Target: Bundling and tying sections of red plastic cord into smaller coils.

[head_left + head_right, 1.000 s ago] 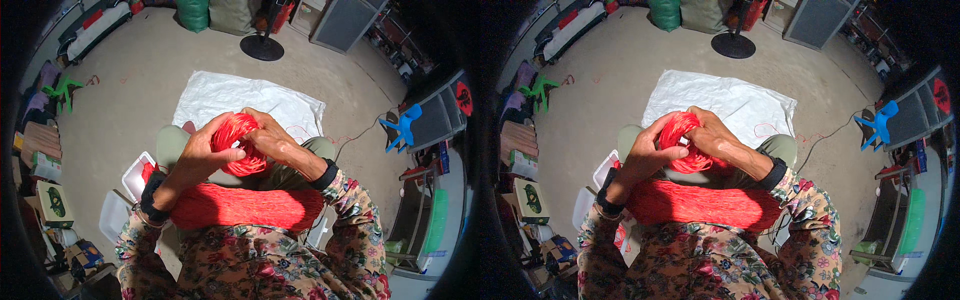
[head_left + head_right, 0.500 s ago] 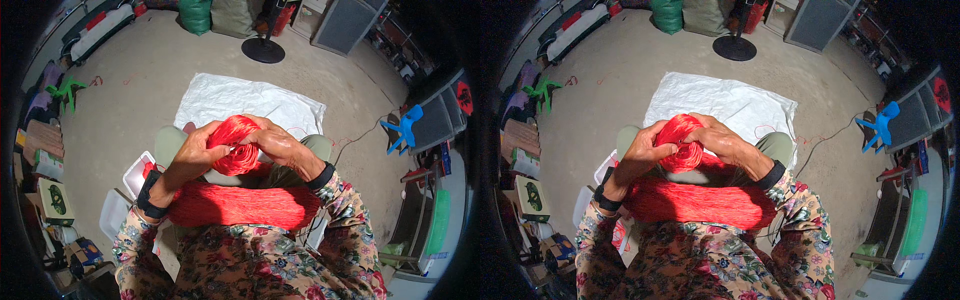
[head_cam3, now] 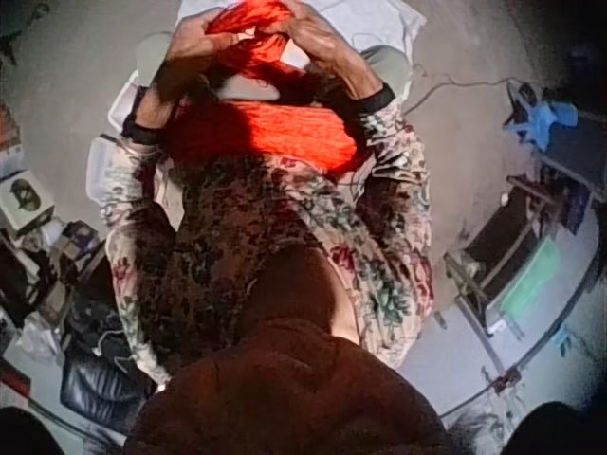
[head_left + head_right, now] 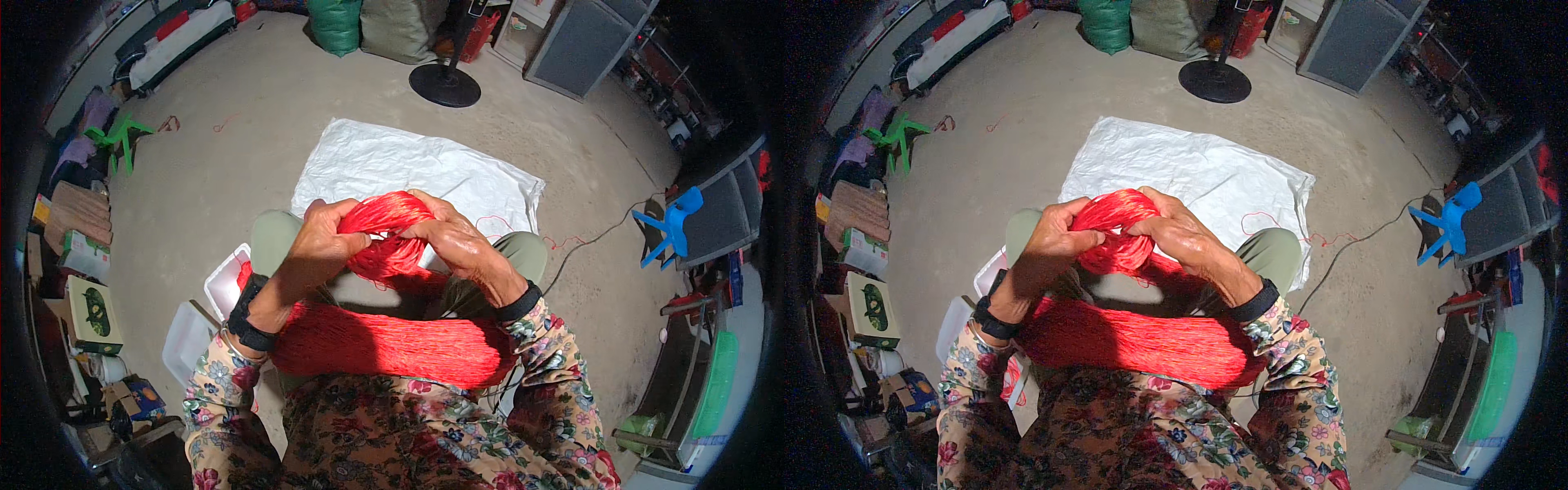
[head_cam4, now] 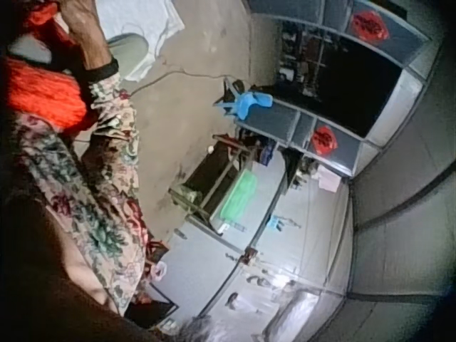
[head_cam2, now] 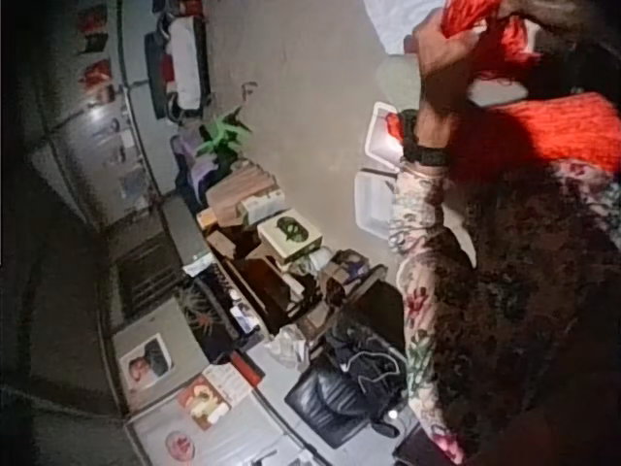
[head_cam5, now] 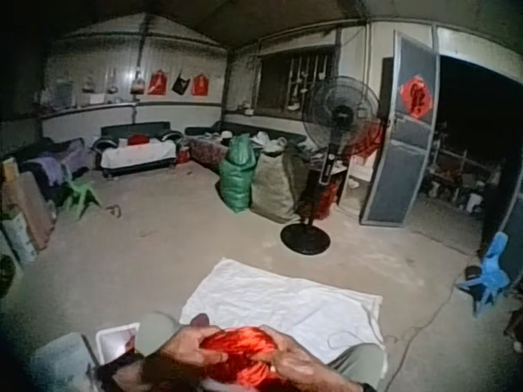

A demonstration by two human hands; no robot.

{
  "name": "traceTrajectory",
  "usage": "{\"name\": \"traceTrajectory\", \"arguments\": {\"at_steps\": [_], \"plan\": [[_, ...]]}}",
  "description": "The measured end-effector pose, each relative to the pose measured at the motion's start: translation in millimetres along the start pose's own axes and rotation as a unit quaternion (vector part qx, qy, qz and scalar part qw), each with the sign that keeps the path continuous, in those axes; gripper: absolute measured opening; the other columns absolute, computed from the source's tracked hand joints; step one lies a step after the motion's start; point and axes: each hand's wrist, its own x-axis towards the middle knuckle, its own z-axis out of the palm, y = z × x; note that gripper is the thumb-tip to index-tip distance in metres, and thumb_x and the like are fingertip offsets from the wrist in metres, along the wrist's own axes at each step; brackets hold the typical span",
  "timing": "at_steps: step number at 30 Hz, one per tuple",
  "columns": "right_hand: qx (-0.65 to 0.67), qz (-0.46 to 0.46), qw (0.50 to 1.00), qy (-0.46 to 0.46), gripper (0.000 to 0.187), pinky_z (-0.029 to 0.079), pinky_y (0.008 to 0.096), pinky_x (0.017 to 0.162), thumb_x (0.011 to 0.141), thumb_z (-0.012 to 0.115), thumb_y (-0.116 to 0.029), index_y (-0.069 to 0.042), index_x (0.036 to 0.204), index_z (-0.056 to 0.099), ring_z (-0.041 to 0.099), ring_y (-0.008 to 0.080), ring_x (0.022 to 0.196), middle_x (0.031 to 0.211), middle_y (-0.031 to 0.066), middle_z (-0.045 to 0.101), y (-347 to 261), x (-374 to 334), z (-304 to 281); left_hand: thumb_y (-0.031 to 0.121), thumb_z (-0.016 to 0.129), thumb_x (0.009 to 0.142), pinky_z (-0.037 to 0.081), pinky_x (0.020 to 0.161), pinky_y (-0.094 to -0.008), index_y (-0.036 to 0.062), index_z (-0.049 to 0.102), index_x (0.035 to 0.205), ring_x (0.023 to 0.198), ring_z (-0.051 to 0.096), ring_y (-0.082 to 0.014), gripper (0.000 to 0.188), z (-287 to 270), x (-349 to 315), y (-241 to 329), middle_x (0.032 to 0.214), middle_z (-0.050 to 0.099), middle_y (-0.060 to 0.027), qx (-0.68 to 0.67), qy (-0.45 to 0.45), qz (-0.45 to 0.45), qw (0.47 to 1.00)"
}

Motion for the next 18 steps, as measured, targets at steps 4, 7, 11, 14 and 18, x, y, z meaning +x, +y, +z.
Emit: {"name": "traceTrajectory", "arguments": {"at_steps": [4,7,11,14,18], "plan": [[0.062,0.021,0.998,0.005,0.03,0.046,0.0265,0.088,0.083,0.053,0.0,0.001,0.113,0.056,0.059,0.0134,0.095,0.102,0.0064,0.064,20,4,-4,0.006,0.058,0.082,0.048,0.066,-0.0262,-0.0034,0.062,0.098,0.075,0.055,-0.0061,0.019,3,-6,-5,0.082,0.063,-0.0026,-0.028,0.0,0.021,0.999],[0.113,0.012,0.993,-0.01,0.033,0.046,0.0265,0.091,0.083,0.051,0.004,0.001,0.116,0.055,0.061,0.014,0.098,0.105,0.0067,0.065,28,7,-6,0.005,0.056,0.082,0.048,0.068,-0.0266,-0.0032,0.062,0.097,0.075,0.055,-0.006,0.018,3,-9,-4,0.082,0.063,-0.0028,0.041,0.025,-0.011,0.999],[0.047,-0.022,0.997,-0.053,0.027,0.044,0.026,0.089,0.083,0.052,0.0,-0.001,0.11,0.056,0.057,0.012,0.095,0.099,0.004,0.063,24,5,5,0.008,0.06,0.083,0.049,0.071,-0.0272,-0.0028,0.062,0.098,0.076,0.055,-0.0063,0.019,6,-30,-16,0.083,0.063,-0.0029,0.062,0.071,-0.004,0.996],[-0.064,-0.05,0.994,-0.077,0.023,0.042,0.0259,0.089,0.083,0.055,-0.005,-0.002,0.106,0.056,0.053,0.0112,0.093,0.094,0.0017,0.061,21,5,8,0.013,0.065,0.084,0.049,0.073,-0.027,-0.0012,0.063,0.097,0.077,0.055,-0.0073,0.02,15,-42,-16,0.083,0.063,-0.0016,0.055,0.107,0.04,0.992],[-0.118,-0.113,0.984,-0.075,0.022,0.044,0.029,0.084,0.081,0.057,-0.008,-0.001,0.102,0.057,0.054,0.0134,0.089,0.09,0.0054,0.06,-5,30,9,0.025,0.068,0.086,0.048,0.077,-0.0251,0.0003,0.063,0.108,0.084,0.057,-0.0084,0.033,-4,-39,-10,0.092,0.065,-0.0028,-0.108,0.092,-0.027,0.99]]}}
